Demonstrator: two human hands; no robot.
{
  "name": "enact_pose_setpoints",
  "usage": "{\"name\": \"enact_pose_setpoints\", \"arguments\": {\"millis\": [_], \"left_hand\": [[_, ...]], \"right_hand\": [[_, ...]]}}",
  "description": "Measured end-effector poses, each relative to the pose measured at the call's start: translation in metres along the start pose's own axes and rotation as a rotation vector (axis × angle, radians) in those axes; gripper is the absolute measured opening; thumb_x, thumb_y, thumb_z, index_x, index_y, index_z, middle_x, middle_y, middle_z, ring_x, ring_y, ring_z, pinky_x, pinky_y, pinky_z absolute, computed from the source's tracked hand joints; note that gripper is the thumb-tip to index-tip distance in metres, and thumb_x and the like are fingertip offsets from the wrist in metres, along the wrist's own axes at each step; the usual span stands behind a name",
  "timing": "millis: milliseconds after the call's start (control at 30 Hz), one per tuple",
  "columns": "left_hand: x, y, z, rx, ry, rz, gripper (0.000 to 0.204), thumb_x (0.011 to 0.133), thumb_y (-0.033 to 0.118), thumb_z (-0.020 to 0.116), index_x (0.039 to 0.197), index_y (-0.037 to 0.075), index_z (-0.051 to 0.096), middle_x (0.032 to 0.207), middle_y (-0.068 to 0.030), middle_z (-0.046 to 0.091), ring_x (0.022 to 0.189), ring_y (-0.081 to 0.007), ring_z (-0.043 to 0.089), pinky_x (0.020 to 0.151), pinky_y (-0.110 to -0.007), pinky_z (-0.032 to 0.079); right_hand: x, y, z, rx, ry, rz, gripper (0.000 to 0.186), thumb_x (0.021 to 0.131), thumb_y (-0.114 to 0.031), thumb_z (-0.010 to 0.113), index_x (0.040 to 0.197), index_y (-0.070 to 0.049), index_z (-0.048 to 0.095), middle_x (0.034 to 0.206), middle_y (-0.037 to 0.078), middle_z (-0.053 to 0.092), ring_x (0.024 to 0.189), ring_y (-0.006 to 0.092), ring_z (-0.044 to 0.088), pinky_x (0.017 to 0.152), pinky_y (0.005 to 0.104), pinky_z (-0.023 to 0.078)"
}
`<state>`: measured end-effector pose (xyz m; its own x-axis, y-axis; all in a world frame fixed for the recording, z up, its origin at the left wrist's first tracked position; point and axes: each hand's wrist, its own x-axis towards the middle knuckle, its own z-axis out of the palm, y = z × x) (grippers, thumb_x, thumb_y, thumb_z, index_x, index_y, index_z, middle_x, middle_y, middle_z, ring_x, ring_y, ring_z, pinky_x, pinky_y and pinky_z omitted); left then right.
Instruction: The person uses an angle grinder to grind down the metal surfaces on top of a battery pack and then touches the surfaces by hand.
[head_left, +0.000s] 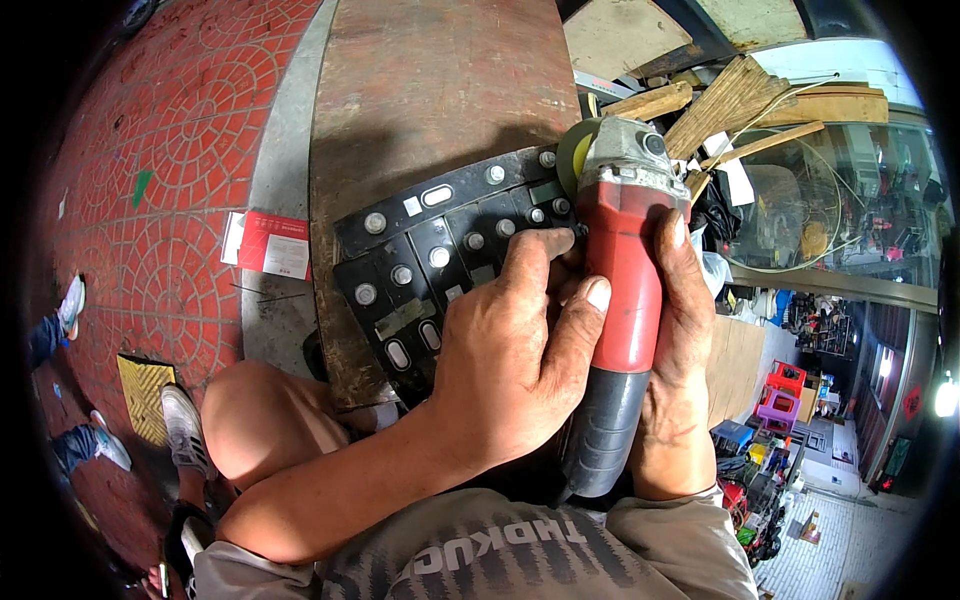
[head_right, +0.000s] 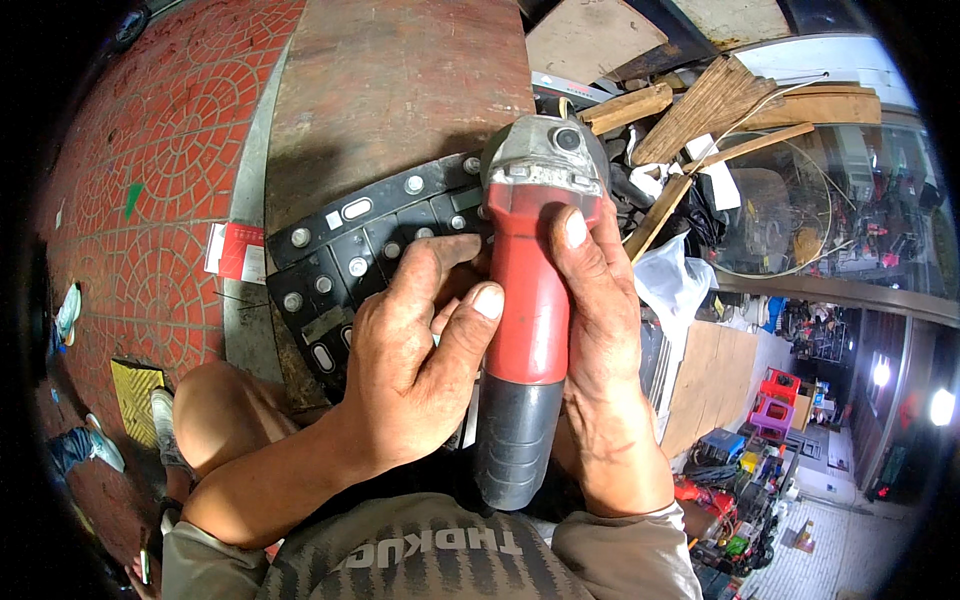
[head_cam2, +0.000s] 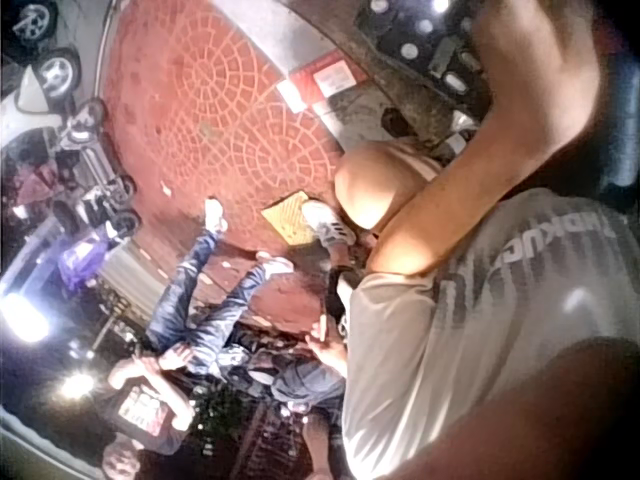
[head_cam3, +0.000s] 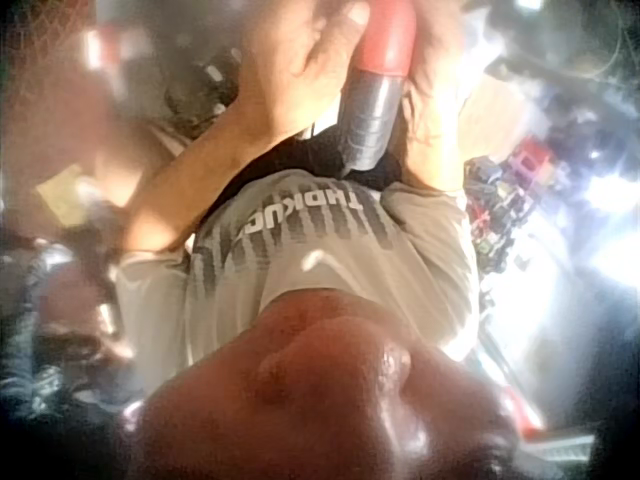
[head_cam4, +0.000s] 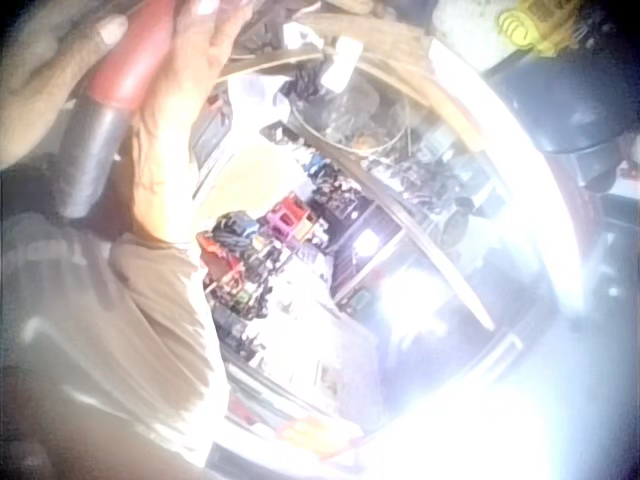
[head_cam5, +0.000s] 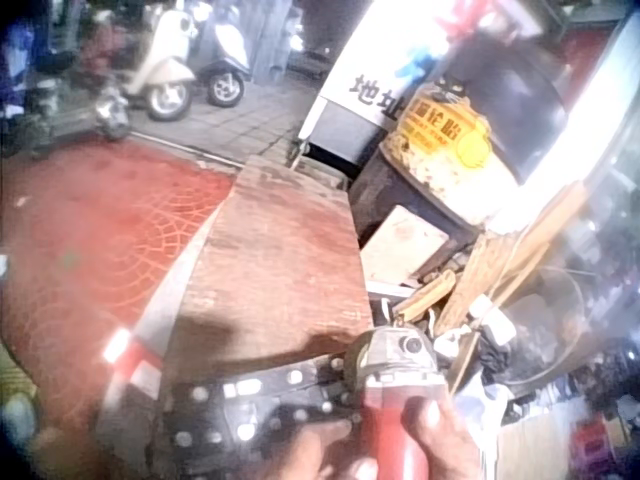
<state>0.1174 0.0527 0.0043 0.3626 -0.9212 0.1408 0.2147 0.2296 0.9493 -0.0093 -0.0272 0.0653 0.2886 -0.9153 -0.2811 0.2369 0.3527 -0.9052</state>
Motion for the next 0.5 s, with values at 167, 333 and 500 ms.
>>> {"name": "enact_pose_setpoints", "arguments": {"millis": [167, 333, 500], "left_hand": [[0.000, 0.002, -0.002, 0.015, -0.010, -0.019, 0.038, 0.119, 0.016, 0.076, 0.142, -0.010, 0.061, 0.099, -0.0267, 0.084, 0.086, -0.0410, 0.088, 0.076, -0.047, 0.069], [0.000, -0.001, 0.000, 0.015, 0.007, 0.007, 0.038, 0.120, 0.017, 0.075, 0.142, -0.010, 0.061, 0.102, -0.0273, 0.085, 0.089, -0.0416, 0.088, 0.077, -0.048, 0.069], [0.000, -0.002, -0.001, -0.014, 0.003, -0.007, 0.039, 0.120, 0.018, 0.074, 0.143, -0.010, 0.060, 0.105, -0.0280, 0.085, 0.090, -0.0415, 0.089, 0.078, -0.047, 0.070]], "right_hand": [[0.001, 0.000, -0.002, -0.017, 0.007, 0.008, 0.060, 0.120, -0.032, 0.078, 0.169, -0.005, 0.058, 0.144, 0.015, 0.078, 0.120, 0.0228, 0.080, 0.105, 0.0380, 0.068], [0.003, -0.001, -0.001, -0.041, 0.011, 0.003, 0.060, 0.120, -0.031, 0.077, 0.170, -0.004, 0.057, 0.146, 0.015, 0.078, 0.123, 0.0228, 0.079, 0.108, 0.0374, 0.067], [0.005, -0.004, 0.009, -0.046, 0.010, -0.008, 0.061, 0.121, -0.029, 0.076, 0.172, -0.003, 0.056, 0.148, 0.015, 0.078, 0.126, 0.0234, 0.079, 0.110, 0.0381, 0.066]]}}
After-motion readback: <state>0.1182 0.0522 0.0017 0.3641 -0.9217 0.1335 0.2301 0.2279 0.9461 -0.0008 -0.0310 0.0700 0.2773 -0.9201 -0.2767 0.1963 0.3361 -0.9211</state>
